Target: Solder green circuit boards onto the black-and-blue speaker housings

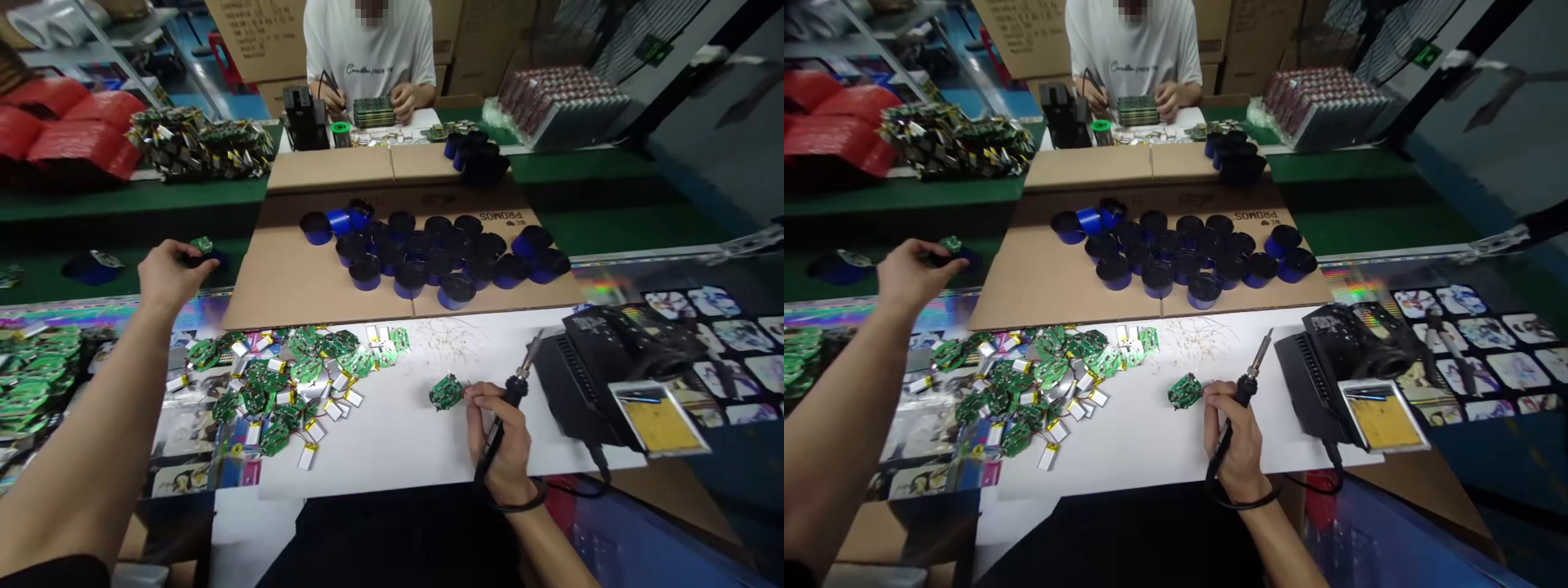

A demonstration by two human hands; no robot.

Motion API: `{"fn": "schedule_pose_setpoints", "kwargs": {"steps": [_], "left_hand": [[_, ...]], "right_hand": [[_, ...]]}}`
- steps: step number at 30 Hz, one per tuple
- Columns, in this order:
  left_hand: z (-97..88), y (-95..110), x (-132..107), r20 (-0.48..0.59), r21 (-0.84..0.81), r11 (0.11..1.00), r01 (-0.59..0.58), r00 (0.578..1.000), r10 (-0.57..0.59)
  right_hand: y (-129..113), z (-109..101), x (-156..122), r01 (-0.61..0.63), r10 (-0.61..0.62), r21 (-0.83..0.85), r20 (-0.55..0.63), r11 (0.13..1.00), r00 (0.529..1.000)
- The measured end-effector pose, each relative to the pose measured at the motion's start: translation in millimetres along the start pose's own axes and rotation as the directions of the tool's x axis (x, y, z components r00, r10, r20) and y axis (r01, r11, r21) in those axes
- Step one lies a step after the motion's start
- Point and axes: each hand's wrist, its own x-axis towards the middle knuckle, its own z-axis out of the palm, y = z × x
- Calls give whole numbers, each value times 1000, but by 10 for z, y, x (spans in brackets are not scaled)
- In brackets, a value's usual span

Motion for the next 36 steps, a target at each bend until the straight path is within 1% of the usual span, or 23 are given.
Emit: {"fn": "schedule_pose_setpoints", "kwargs": {"steps": [2, 4, 6, 7, 8, 9, 10, 11, 12, 13, 15, 17, 18, 20, 22, 24, 25, 28, 29, 30, 33, 34, 36], "left_hand": [[17, 19, 9, -12, 7, 998, 68, 998, -68], [24, 148, -86, -68, 3, 995, 95, 993, -95], [42, 396, -273, -154, -46, 999, 27, 987, -34], [65, 558, -398, -184, -91, 995, -45, 983, 28], [100, 737, -538, -177, -148, 979, -144, 977, 117], [150, 923, -687, -71, -210, 947, -243, 970, 233], [214, 1107, -836, 102, -299, 904, -307, 931, 350], [291, 1278, -976, 245, -373, 868, -328, 867, 433], [379, 1426, -1097, 304, -404, 840, -363, 812, 498], [470, 1547, -1195, 320, -378, 834, -401, 789, 524], [638, 1695, -1310, 268, -316, 850, -422, 819, 507], [742, 1738, -1345, 182, -299, 858, -418, 857, 481], [758, 1735, -1352, 150, -317, 849, -422, 862, 484], [718, 1710, -1394, 116, -369, 819, -440, 852, 510], [614, 1688, -1518, 116, -408, 788, -461, 830, 545], [503, 1687, -1744, 141, -434, 751, -498, 785, 603], [463, 1694, -1888, 162, -449, 723, -525, 747, 644], [440, 1735, -2365, 239, -481, 625, -615, 594, 768], [455, 1748, -2509, 264, -467, 618, -633, 567, 780], [471, 1756, -2631, 288, -444, 627, -640, 561, 776], [452, 1729, -2810, 387, -416, 713, -565, 600, 700], [410, 1701, -2808, 433, -441, 732, -520, 590, 681], [288, 1624, -2743, 536, -504, 744, -438, 517, 667]], "right_hand": [[12, 13, -12, -6, 6, -6, -14, 1000, 1000], [20, 21, -22, -14, 14, -2, -25, 1000, 1000], [26, 23, -25, -21, 21, 2, -21, 1000, 1000], [28, 22, -22, -22, 22, 2, -13, 1000, 1000], [29, 20, -16, -25, 25, 0, -5, 1000, 1000], [28, 17, -7, -26, 26, -2, 3, 1000, 1000], [25, 14, 6, -25, 25, -3, 12, 1000, 1000], [19, 12, 22, -23, 24, -4, 19, 1000, 1000], [10, 11, 42, -20, 20, -4, 22, 1000, 1000], [-3, 10, 64, -14, 14, -1, 25, 1000, 1000], [-39, 14, 110, -1, 1, 16, 29, 1000, 1000], [-79, 18, 149, 3, -4, 41, 25, 999, 1000], [-97, 19, 163, -1, 0, 57, 21, 998, 1000], [-119, 15, 181, -17, 16, 88, 9, 996, 1000], [-124, 1, 188, -32, 34, 114, -13, 993, 999], [-119, -24, 195, -44, 49, 126, -36, 991, 998], [-116, -40, 200, -48, 54, 126, -40, 991, 998], [-123, -85, 220, -48, 50, 109, -13, 993, 999], [-131, -96, 227, -40, 40, 103, 7, 994, 999], [-141, -106, 233, -32, 29, 99, 28, 995, 999], [-176, -124, 247, -22, 13, 94, 98, 995, 995], [-186, -129, 250, -24, 13, 89, 123, 996, 992], [-200, -141, 259, -26, 15, 69, 161, 997, 987]]}}
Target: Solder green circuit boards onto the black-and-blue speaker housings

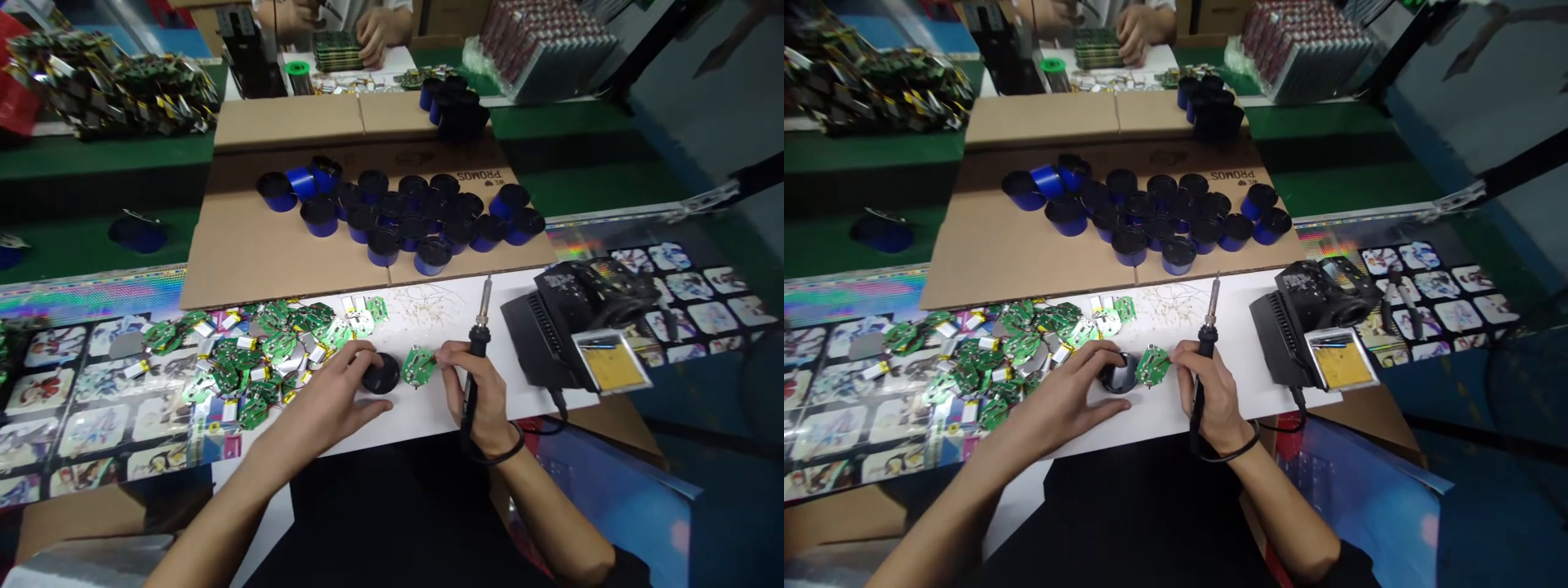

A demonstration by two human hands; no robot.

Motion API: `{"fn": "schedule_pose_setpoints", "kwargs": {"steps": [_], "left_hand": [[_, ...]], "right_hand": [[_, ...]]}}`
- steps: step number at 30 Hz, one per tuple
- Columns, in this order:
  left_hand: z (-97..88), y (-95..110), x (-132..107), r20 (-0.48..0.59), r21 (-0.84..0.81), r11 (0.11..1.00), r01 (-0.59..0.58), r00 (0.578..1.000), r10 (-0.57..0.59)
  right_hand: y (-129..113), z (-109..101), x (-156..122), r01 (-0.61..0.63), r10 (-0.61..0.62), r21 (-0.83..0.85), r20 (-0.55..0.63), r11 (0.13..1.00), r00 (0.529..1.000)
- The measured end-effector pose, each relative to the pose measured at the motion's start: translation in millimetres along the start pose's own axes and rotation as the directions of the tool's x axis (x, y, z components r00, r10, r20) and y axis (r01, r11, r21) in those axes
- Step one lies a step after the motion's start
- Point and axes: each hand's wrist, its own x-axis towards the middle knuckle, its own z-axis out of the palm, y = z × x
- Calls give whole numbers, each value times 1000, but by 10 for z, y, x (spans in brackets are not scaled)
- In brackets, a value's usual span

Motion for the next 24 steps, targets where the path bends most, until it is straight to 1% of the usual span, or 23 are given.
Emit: {"fn": "schedule_pose_setpoints", "kwargs": {"steps": [2, 3, 4, 5, 7, 10, 11, 13, 14, 15, 16, 17, 18, 20, 21, 22, 24], "left_hand": [[-146, -33, -71, 112, -62, 998, 23, 994, -16], [-196, -49, -95, 131, -78, 996, 38, 991, -27], [-222, -62, -108, 119, -95, 994, 46, 992, -35], [-222, -74, -110, 88, -120, 992, 44, 996, -33], [-149, -96, -79, 27, -199, 980, 6, 1000, -1], [61, -130, 20, 9, -315, 948, -45, 999, 50], [134, -139, 55, -27, -315, 947, -63, 998, 58], [251, -146, 112, -163, -242, 966, -94, 985, 55], [286, -143, 128, -232, -194, 977, -93, 972, 46], [301, -137, 132, -279, -160, 984, -78, 960, 31], [295, -128, 123, -291, -149, 987, -54, 957, 8], [272, -118, 101, -267, -162, 986, -25, 964, -19], [234, -110, 69, -220, -194, 981, 2, 974, -46], [141, -105, -10, -118, -294, 954, 56, 988, -95], [100, -107, -48, -90, -356, 931, 78, 989, -117], [69, -112, -77, -84, -417, 904, 91, 987, -138], [47, -123, -104, -143, -484, 872, 77, 976, -165]], "right_hand": [[-9, -14, 8, 5, -4, -20, 21, 1000, 1000], [-12, -21, 14, 6, -6, -29, 25, 1000, 1000], [-15, -28, 20, 8, -7, -36, 27, 999, 1000], [-18, -35, 27, 8, -7, -40, 31, 999, 999], [-27, -50, 41, 12, -10, -41, 48, 999, 999], [-41, -71, 58, 34, -32, -22, 100, 999, 995], [-44, -76, 62, 43, -41, -16, 121, 999, 992], [-48, -76, 69, 59, -55, -19, 164, 998, 985], [-47, -71, 73, 68, -61, -29, 185, 997, 981], [-45, -61, 79, 79, -69, -43, 204, 996, 977], [-41, -47, 86, 90, -75, -58, 219, 994, 973], [-36, -30, 96, 100, -81, -73, 232, 992, 969], [-30, -9, 107, 107, -84, -82, 244, 991, 966], [-16, 34, 134, 112, -85, -91, 258, 990, 962], [-8, 54, 149, 112, -85, -92, 262, 989, 961], [0, 74, 163, 114, -87, -92, 263, 989, 961], [16, 105, 192, 119, -93, -89, 260, 989, 961]]}}
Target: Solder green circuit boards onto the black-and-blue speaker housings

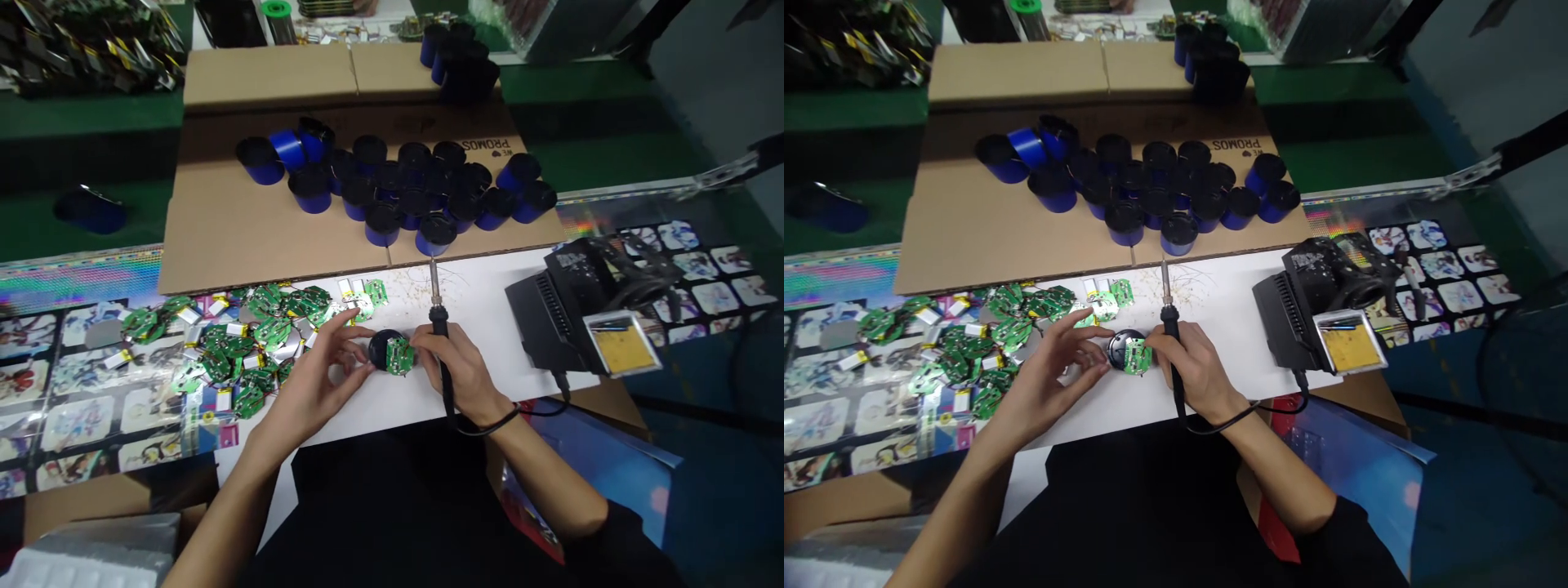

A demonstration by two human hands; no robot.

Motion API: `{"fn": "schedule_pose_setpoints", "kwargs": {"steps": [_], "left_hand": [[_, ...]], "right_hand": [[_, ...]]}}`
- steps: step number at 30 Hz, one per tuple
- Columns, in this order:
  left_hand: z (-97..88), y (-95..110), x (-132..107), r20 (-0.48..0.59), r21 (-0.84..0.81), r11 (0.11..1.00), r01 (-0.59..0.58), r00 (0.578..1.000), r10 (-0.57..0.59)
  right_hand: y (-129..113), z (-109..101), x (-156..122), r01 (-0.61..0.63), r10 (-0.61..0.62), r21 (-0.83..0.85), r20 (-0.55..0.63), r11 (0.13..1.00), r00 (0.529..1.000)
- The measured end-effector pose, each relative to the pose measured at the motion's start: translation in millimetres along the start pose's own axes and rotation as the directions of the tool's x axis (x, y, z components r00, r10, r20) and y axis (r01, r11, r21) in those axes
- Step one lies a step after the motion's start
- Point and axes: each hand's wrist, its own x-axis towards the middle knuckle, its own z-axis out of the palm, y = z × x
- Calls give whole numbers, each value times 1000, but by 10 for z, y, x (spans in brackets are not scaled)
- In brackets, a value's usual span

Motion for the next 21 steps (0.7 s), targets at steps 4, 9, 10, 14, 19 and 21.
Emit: {"fn": "schedule_pose_setpoints", "kwargs": {"steps": [4, 9, 10, 14, 19, 21], "left_hand": [[64, -31, 48, -95, 119, 979, -165, 980, 177], [108, -18, 139, -79, 213, 938, -275, 952, 297], [106, -12, 150, -64, 219, 932, -290, 949, 310], [139, -4, 153, -63, 98, 985, -139, 987, 146], [257, -37, 113, -140, -377, 913, 154, 965, -221], [288, -45, 101, -145, -482, 863, 152, 957, -250]], "right_hand": [[21, 27, 51, 16, -16, 11, 12, 1000, 1000], [5, 48, 92, 10, -10, 3, 18, 1000, 1000], [-1, 52, 95, 1, -1, 4, 12, 1000, 1000], [-19, 76, 78, -48, 49, 66, -11, 997, 999], [-46, 152, -1, -289, 312, 294, -35, 911, 949], [-60, 181, -30, -352, 395, 392, -33, 850, 918]]}}
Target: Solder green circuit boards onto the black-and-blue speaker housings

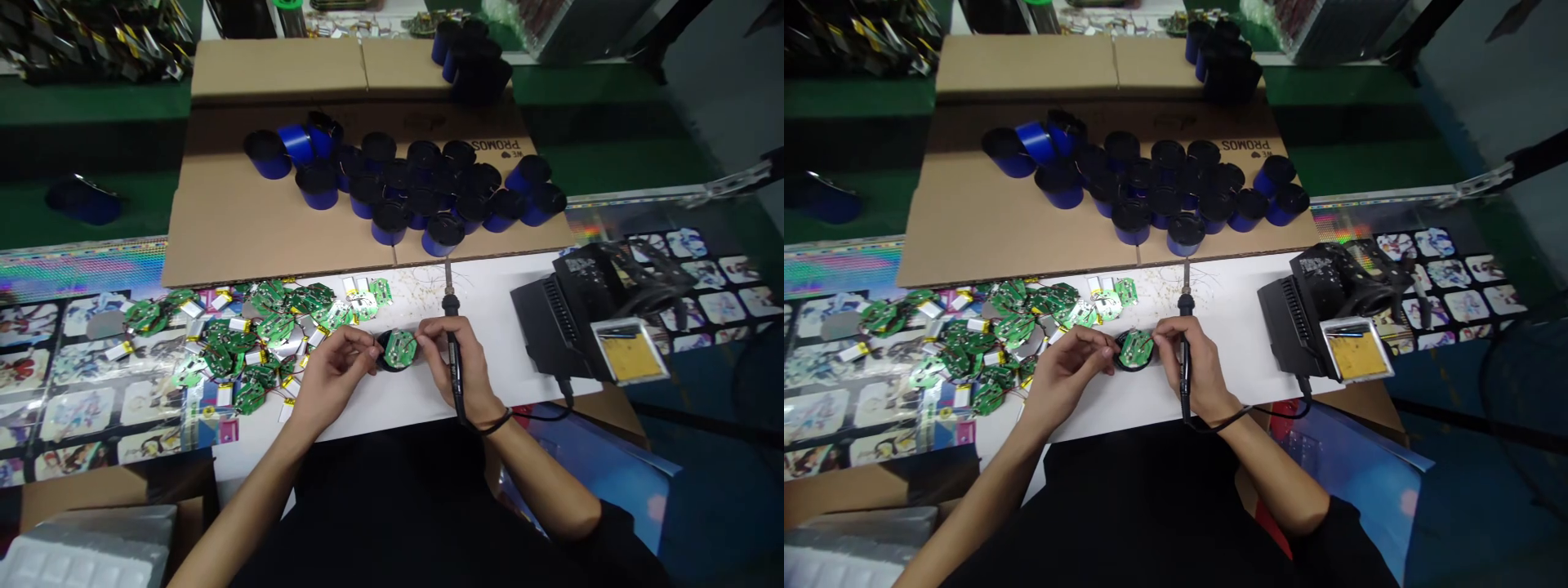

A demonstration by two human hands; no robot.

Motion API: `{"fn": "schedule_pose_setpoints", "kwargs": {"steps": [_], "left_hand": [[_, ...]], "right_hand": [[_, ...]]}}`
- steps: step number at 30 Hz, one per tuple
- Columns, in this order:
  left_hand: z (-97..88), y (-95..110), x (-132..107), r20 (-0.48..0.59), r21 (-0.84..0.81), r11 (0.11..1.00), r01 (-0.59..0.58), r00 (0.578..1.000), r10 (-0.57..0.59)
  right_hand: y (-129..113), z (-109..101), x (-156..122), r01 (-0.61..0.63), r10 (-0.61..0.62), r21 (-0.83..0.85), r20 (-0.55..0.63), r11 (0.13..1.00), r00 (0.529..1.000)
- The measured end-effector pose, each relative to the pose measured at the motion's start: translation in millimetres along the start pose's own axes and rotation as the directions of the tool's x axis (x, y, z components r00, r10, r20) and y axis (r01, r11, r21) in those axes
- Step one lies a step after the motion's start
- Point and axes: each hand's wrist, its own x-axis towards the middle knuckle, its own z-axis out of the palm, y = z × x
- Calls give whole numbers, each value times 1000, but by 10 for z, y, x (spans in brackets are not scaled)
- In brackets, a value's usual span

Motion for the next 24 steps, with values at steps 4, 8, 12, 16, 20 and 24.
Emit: {"fn": "schedule_pose_setpoints", "kwargs": {"steps": [4, 8, 12, 16, 20, 24], "left_hand": [[12, -26, -28, -22, -12, 1000, -16, 1000, 16], [2, -55, -60, 24, 186, 965, -184, 983, 183], [-26, -43, -56, 135, 421, 788, -449, 890, 435], [-70, 26, -7, 299, 538, 574, -617, 777, 554], [-100, 88, 40, 384, 520, 567, -639, 767, 514], [-95, 105, 74, 398, 499, 591, -634, 773, 493]], "right_hand": [[9, 3, -23, 32, -32, -9, 23, 999, 999], [-6, -45, 32, 252, -227, -211, 133, 944, 965], [-59, -70, 94, 355, -316, -275, 177, 893, 932], [-91, -122, 58, 250, -234, -158, 113, 955, 966], [-36, -279, -37, 60, -49, 66, -161, 996, 986], [89, -478, -139, -52, 123, 199, -365, 979, 923]]}}
